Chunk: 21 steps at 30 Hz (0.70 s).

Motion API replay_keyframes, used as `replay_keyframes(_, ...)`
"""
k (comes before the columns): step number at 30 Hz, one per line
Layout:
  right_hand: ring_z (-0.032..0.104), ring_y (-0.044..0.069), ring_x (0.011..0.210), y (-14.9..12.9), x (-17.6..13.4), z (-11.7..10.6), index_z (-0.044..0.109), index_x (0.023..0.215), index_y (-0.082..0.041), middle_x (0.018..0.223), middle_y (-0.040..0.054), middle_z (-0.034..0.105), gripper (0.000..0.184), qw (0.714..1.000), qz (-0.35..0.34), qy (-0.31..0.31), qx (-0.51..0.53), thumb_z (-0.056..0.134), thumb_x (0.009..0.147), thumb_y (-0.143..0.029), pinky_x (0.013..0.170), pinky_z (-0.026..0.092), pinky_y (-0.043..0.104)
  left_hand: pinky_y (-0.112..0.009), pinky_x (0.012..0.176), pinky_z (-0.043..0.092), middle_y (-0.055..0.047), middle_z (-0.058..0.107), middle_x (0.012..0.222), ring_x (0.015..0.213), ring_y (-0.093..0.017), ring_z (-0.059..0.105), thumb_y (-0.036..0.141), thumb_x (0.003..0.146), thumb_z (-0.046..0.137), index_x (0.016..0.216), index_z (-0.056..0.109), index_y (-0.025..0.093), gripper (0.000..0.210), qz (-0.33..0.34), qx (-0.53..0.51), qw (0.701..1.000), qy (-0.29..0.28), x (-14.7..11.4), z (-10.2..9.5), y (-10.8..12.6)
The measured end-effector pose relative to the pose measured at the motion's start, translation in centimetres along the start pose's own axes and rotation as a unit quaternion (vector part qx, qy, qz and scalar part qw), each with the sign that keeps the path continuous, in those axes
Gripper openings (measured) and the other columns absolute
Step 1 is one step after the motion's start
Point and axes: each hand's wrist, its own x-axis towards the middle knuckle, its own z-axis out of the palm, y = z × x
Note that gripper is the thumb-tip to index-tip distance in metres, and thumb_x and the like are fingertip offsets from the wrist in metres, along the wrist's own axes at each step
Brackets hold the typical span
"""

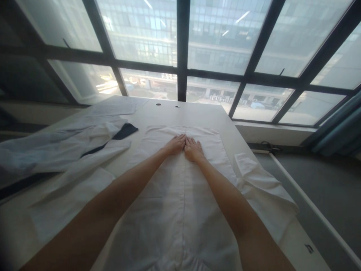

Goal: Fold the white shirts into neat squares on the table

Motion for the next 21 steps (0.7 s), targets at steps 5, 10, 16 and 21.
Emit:
replay_keyframes(5, 0.019, 0.022, 0.154, 0.0, -0.1, -0.1, 0.029, 0.16, -0.016, 0.168, 0.0076, 0.023, 0.058, 1.0, -0.004, 0.003, -0.004, 0.02, 0.105, -0.033, 0.124, 0.016, 0.051, -0.052, 0.123, 0.019, -0.013, 0.023, 0.168, 0.155, -0.027, 0.019, 0.038, 0.106, 0.021, 0.16, 0.029, 0.014, 0.059, -0.058, -0.002, 0.998, -0.036, 0.9, -0.4, -2.5)
replay_keyframes(10, 0.02, 0.022, 0.154, 0.0, -0.1, -0.1, 0.029, 0.16, -0.017, 0.168, 0.0069, 0.024, 0.058, 1.0, -0.008, 0.006, -0.01, 0.019, 0.105, -0.032, 0.124, 0.015, 0.051, -0.057, 0.123, 0.016, -0.009, 0.018, 0.169, 0.155, -0.031, 0.017, 0.041, 0.106, 0.021, 0.162, 0.024, 0.019, 0.061, -0.111, -0.011, 0.992, -0.054, 2.7, -0.7, -4.7)
replay_keyframes(16, 0.019, 0.023, 0.154, 0.2, -0.2, -0.2, 0.03, 0.16, -0.018, 0.168, 0.0072, 0.023, 0.058, 1.0, -0.009, 0.005, 0.002, 0.018, 0.106, -0.032, 0.124, 0.015, 0.052, -0.057, 0.122, 0.016, -0.007, 0.019, 0.169, 0.155, -0.031, 0.017, 0.043, 0.105, 0.021, 0.162, 0.024, 0.021, 0.061, -0.135, -0.011, 0.99, -0.038, 4.0, -0.5, -6.0)
replay_keyframes(21, 0.019, 0.022, 0.155, 0.7, 2.2, -0.1, 0.032, 0.159, -0.015, 0.167, 0.0101, 0.025, 0.058, 0.999, -0.041, -0.008, 0.028, 0.02, 0.106, -0.035, 0.124, 0.015, 0.051, -0.058, 0.122, 0.016, -0.006, 0.019, 0.169, 0.155, -0.031, 0.016, 0.047, 0.105, 0.022, 0.161, 0.027, 0.024, 0.061, -0.133, -0.005, 0.99, -0.039, 3.9, -0.3, -6.0)
